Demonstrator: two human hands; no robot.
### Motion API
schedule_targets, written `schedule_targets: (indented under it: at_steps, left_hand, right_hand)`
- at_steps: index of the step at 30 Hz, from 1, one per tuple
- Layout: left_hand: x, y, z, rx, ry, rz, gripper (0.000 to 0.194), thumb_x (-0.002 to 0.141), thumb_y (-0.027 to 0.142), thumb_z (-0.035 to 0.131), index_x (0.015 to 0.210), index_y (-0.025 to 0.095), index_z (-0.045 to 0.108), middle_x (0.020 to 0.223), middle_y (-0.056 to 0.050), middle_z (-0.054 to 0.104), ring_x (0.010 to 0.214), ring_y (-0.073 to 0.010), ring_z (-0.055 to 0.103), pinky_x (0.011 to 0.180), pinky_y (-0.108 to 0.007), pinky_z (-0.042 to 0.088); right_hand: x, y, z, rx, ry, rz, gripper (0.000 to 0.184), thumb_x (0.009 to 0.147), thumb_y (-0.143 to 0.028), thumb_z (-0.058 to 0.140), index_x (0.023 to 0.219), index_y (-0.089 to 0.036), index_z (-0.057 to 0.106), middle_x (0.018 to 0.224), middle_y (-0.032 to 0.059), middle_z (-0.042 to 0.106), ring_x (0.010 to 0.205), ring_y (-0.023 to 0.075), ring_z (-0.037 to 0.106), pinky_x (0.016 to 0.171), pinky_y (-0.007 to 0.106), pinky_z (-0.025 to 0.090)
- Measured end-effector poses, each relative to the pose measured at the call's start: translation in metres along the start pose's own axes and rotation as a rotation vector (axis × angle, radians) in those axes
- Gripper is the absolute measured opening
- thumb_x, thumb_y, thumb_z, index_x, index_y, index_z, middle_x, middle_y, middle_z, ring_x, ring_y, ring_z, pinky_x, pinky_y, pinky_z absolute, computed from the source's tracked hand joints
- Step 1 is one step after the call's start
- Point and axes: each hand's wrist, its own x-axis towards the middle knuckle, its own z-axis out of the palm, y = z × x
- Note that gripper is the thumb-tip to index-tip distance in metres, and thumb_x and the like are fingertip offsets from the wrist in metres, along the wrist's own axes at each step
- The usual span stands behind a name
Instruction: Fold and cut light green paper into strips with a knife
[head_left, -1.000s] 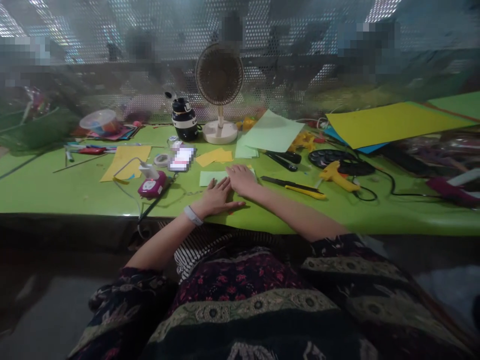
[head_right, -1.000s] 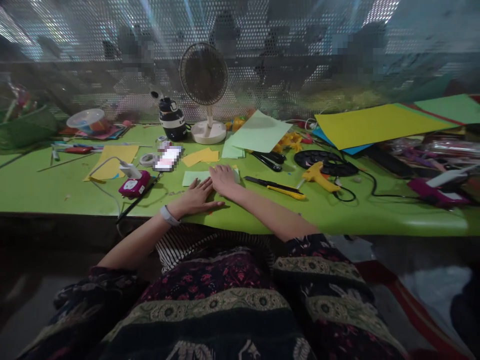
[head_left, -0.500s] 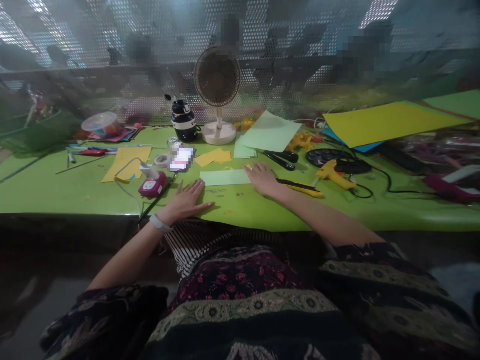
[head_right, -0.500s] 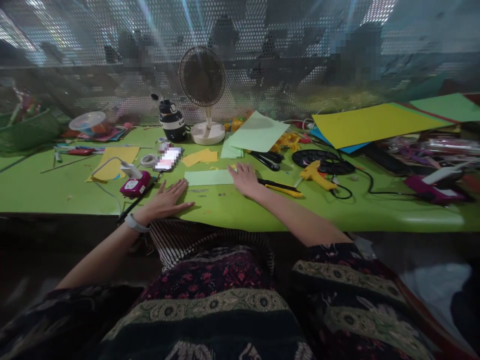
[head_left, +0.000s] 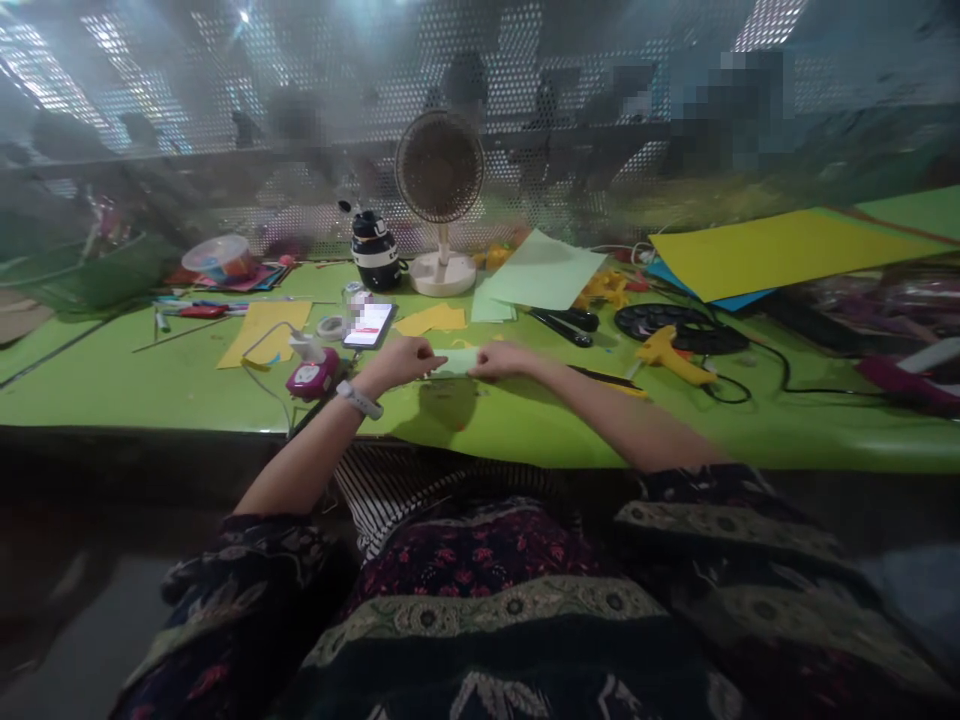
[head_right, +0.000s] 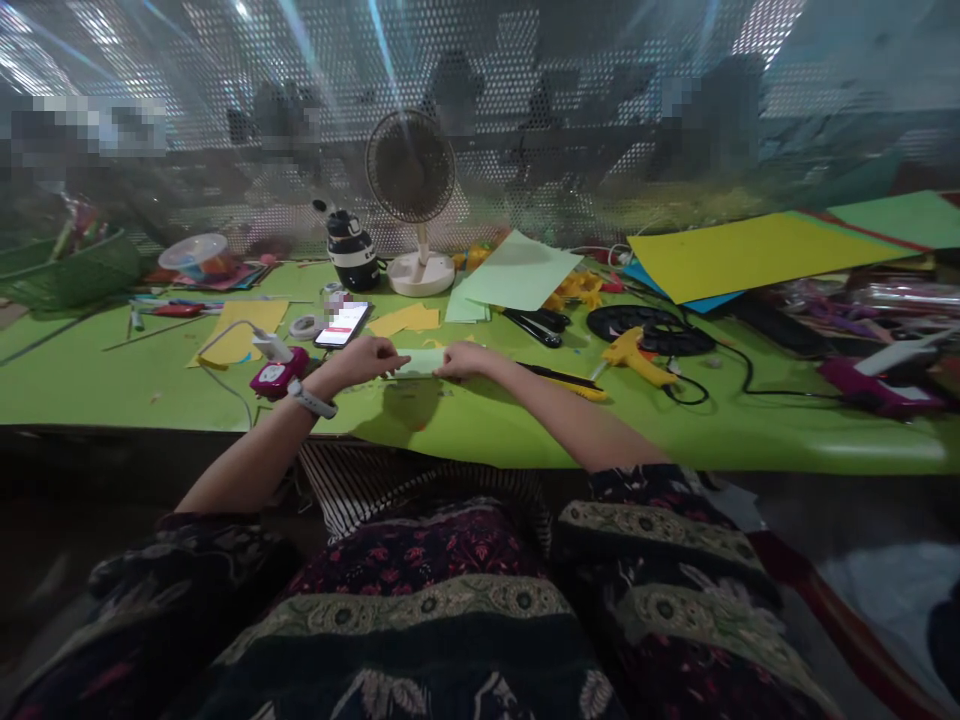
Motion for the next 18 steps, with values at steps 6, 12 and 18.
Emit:
schedule_targets:
  at_steps: [6, 12, 18]
  left_hand:
    - [0.018, -0.005, 0.009, -0.334, -0.150, -0.250, 0.042, 0.080, 0.049, 0.086, 0.063, 0.018, 0.063, 0.066, -0.004, 0.070, 0.063, -0.0145, 0.065, 0.059, -0.025, 0.047]
    - [0.032, -0.011, 0.009, -0.292, -0.245, -0.301, 0.046, 0.073, 0.048, 0.091, 0.054, 0.019, 0.061, 0.060, -0.004, 0.068, 0.058, -0.0145, 0.061, 0.056, -0.026, 0.043]
    - [0.047, -0.009, 0.014, -0.107, -0.228, -0.230, 0.046, 0.075, 0.046, 0.090, 0.051, 0.019, 0.061, 0.057, -0.003, 0.065, 0.055, -0.0145, 0.057, 0.057, -0.028, 0.043]
  right_hand:
    - [0.016, -0.021, 0.003, 0.157, -0.019, -0.033, 0.024, 0.098, -0.022, 0.064, 0.075, -0.017, 0.065, 0.069, 0.0021, 0.065, 0.061, 0.0115, 0.056, 0.060, 0.024, 0.041]
    - [0.024, -0.018, -0.003, 0.211, -0.094, -0.070, 0.030, 0.096, -0.020, 0.065, 0.067, -0.018, 0.058, 0.066, -0.0006, 0.058, 0.059, 0.0103, 0.050, 0.060, 0.025, 0.040]
    - [0.034, -0.008, -0.014, 0.192, -0.228, -0.136, 0.025, 0.087, -0.026, 0.078, 0.071, -0.018, 0.060, 0.067, -0.0038, 0.057, 0.063, 0.0106, 0.051, 0.065, 0.025, 0.041]
